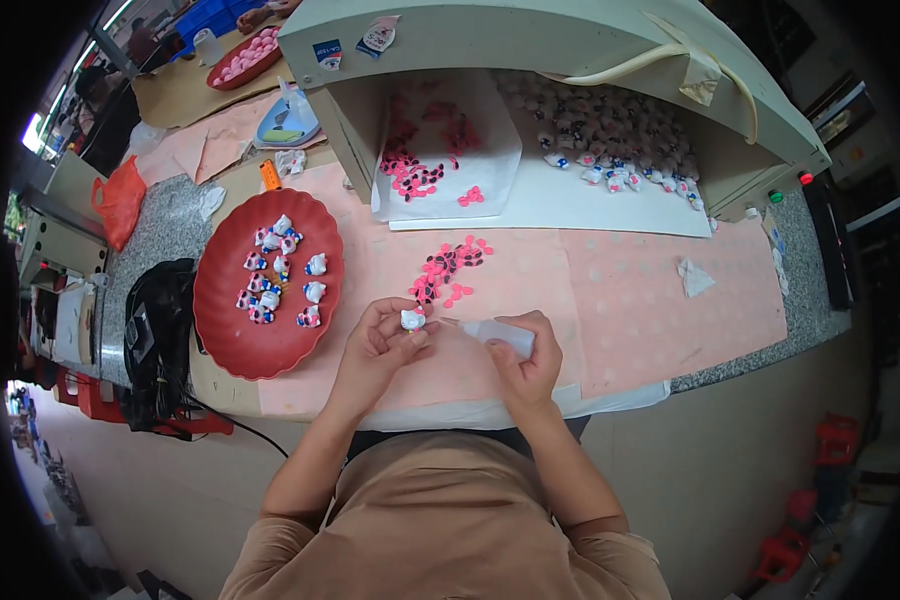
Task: Applying glue to small toy components and assembling them.
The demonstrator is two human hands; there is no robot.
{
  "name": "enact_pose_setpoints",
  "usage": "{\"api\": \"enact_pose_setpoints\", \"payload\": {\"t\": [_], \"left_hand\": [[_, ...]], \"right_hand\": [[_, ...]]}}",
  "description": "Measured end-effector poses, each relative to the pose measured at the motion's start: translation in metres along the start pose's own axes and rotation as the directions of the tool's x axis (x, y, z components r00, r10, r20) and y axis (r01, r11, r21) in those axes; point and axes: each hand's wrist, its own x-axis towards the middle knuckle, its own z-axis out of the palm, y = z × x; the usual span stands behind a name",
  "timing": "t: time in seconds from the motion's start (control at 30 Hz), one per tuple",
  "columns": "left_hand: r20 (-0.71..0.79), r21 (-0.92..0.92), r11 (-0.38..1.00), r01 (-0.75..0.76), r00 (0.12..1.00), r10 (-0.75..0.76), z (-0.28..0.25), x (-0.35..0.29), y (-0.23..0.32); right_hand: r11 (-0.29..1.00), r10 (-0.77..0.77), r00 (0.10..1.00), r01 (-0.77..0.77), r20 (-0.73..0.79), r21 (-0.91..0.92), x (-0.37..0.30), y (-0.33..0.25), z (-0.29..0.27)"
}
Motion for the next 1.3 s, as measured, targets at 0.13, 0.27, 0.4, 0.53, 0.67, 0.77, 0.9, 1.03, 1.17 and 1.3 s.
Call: {"api": "enact_pose_setpoints", "payload": {"t": [0.13,0.27,0.4,0.53,0.67,0.77,0.9,1.03,1.17,1.3], "left_hand": [[-0.045,0.189,0.979,-0.072,0.996,0.082,0.000,0.004,-0.008],[-0.085,0.256,0.962,-0.096,0.989,0.121,0.001,0.005,-0.010],[-0.072,0.258,0.960,-0.103,0.989,0.126,-0.001,0.005,-0.013],[-0.070,0.260,0.962,-0.087,0.992,0.108,0.002,0.004,-0.010],[-0.078,0.297,0.950,-0.095,0.989,0.124,0.002,0.004,-0.011],[-0.063,0.327,0.939,-0.103,0.990,0.130,0.002,0.004,-0.011],[-0.054,0.372,0.924,-0.088,0.992,0.116,0.003,0.003,-0.010],[-0.055,0.385,0.919,-0.083,0.992,0.113,0.003,0.003,-0.012],[-0.059,0.356,0.929,-0.100,0.990,0.129,0.002,0.004,-0.014],[-0.062,0.333,0.937,-0.103,0.989,0.131,0.002,0.004,-0.014]], "right_hand": [[0.977,-0.157,0.985,0.165,0.072,-0.133,0.000,-0.003,0.001],[0.959,-0.198,0.973,0.218,0.120,-0.183,0.001,-0.004,0.004],[0.952,-0.209,0.971,0.229,0.116,-0.202,0.002,-0.004,0.004],[0.951,-0.213,0.969,0.236,0.128,-0.202,0.002,-0.004,0.005],[0.952,-0.188,0.973,0.214,0.133,-0.219,0.001,-0.003,0.005],[0.951,-0.201,0.971,0.226,0.132,-0.210,0.002,-0.005,0.006],[0.948,-0.222,0.964,0.248,0.146,-0.197,0.003,-0.004,0.006],[0.955,-0.219,0.960,0.248,0.175,-0.163,0.002,-0.005,0.005],[0.953,-0.210,0.965,0.238,0.158,-0.187,0.000,-0.003,0.003],[0.953,-0.209,0.967,0.235,0.148,-0.190,0.002,-0.005,0.004]]}}
